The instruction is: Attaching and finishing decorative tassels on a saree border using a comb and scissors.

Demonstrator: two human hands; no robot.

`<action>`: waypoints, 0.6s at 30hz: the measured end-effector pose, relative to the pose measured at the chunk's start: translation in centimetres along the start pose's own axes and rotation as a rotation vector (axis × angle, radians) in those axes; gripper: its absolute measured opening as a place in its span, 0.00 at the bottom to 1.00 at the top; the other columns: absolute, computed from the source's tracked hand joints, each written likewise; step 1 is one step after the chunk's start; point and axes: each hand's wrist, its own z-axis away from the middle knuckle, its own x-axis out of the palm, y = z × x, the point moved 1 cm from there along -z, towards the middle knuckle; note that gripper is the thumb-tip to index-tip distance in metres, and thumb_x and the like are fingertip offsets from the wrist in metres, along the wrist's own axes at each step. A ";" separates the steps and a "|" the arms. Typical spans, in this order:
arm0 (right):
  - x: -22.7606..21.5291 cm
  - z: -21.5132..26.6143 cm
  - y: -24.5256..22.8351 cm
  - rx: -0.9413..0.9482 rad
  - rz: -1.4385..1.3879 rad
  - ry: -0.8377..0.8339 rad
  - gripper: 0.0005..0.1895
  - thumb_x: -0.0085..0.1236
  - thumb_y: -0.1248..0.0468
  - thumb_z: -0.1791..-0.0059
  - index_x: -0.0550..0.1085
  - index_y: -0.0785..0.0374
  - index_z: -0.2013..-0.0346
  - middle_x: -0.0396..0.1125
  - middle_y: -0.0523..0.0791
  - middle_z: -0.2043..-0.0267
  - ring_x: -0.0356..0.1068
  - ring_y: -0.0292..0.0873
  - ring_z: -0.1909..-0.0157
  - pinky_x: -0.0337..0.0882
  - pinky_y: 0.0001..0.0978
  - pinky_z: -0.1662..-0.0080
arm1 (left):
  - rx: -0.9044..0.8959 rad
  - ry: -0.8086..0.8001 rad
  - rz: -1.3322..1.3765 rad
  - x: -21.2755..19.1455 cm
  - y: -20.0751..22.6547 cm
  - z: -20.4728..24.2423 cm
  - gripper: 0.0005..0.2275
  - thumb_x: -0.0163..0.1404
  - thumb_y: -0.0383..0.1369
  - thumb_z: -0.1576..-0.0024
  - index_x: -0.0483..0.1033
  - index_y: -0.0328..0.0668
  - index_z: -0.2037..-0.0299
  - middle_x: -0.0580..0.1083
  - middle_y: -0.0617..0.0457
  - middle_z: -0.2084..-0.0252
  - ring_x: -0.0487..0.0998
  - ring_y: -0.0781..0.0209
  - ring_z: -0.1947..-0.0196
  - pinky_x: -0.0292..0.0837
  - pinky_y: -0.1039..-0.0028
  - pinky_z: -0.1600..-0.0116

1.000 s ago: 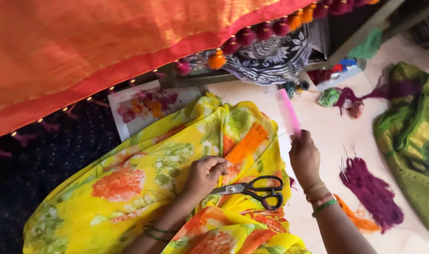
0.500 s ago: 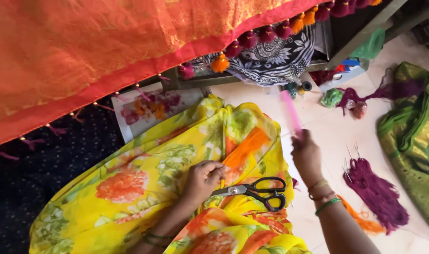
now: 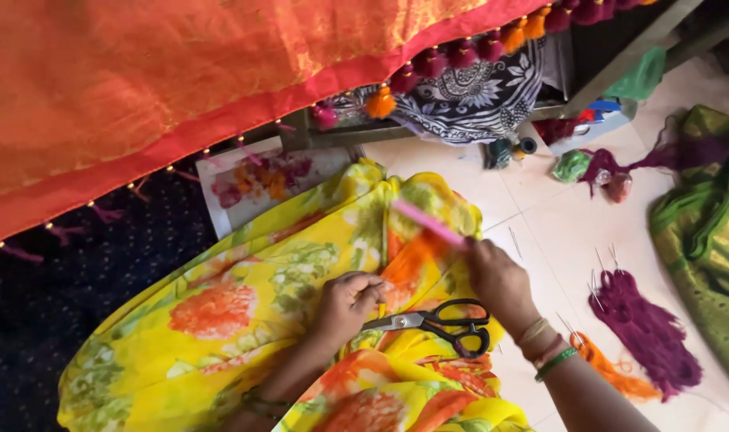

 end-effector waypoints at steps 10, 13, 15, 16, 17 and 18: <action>-2.2 1.1 -2.3 -0.291 -0.036 0.018 0.16 0.55 0.64 0.52 0.69 0.57 0.50 0.71 0.49 0.57 0.74 0.56 0.60 0.75 0.45 0.60 | -0.103 0.050 0.063 -0.1 -0.3 0.3 0.06 0.55 0.27 0.40 0.80 0.29 0.60 0.80 0.48 0.67 0.83 0.64 0.68 0.79 0.77 0.62; -2.2 0.4 -1.5 -0.328 -0.004 -0.013 0.21 0.58 0.59 0.57 0.69 0.59 0.50 0.70 0.50 0.56 0.73 0.58 0.61 0.74 0.46 0.62 | -0.086 0.065 0.104 -0.3 0.1 0.3 0.06 0.55 0.27 0.41 0.80 0.28 0.60 0.80 0.48 0.67 0.83 0.64 0.69 0.79 0.76 0.62; -2.0 -0.3 -0.9 -0.191 0.032 -0.007 0.22 0.58 0.58 0.56 0.69 0.60 0.49 0.70 0.51 0.56 0.72 0.59 0.62 0.73 0.47 0.63 | -0.070 0.088 0.076 -0.7 0.5 0.5 0.06 0.55 0.27 0.41 0.80 0.29 0.61 0.81 0.48 0.68 0.83 0.65 0.70 0.79 0.76 0.62; -1.9 -0.4 -0.5 -0.021 0.040 0.005 0.17 0.56 0.62 0.51 0.70 0.60 0.47 0.71 0.51 0.56 0.72 0.58 0.62 0.73 0.47 0.63 | -0.064 0.070 0.044 -0.8 0.6 0.5 0.06 0.55 0.27 0.40 0.80 0.29 0.61 0.81 0.48 0.68 0.83 0.65 0.70 0.79 0.76 0.62; -1.8 -0.5 0.0 0.150 0.047 0.019 0.13 0.53 0.65 0.46 0.71 0.60 0.46 0.71 0.51 0.56 0.72 0.58 0.62 0.72 0.48 0.62 | -0.059 0.051 0.011 -0.8 0.8 0.5 0.07 0.54 0.28 0.40 0.81 0.29 0.61 0.81 0.48 0.68 0.83 0.65 0.70 0.79 0.76 0.62; -1.3 0.3 0.2 0.153 0.047 0.022 0.13 0.53 0.65 0.46 0.71 0.60 0.46 0.71 0.51 0.56 0.72 0.58 0.62 0.72 0.48 0.62 | -0.057 0.047 0.010 -0.7 0.4 0.4 0.07 0.54 0.28 0.40 0.81 0.29 0.61 0.81 0.48 0.68 0.83 0.65 0.70 0.79 0.76 0.62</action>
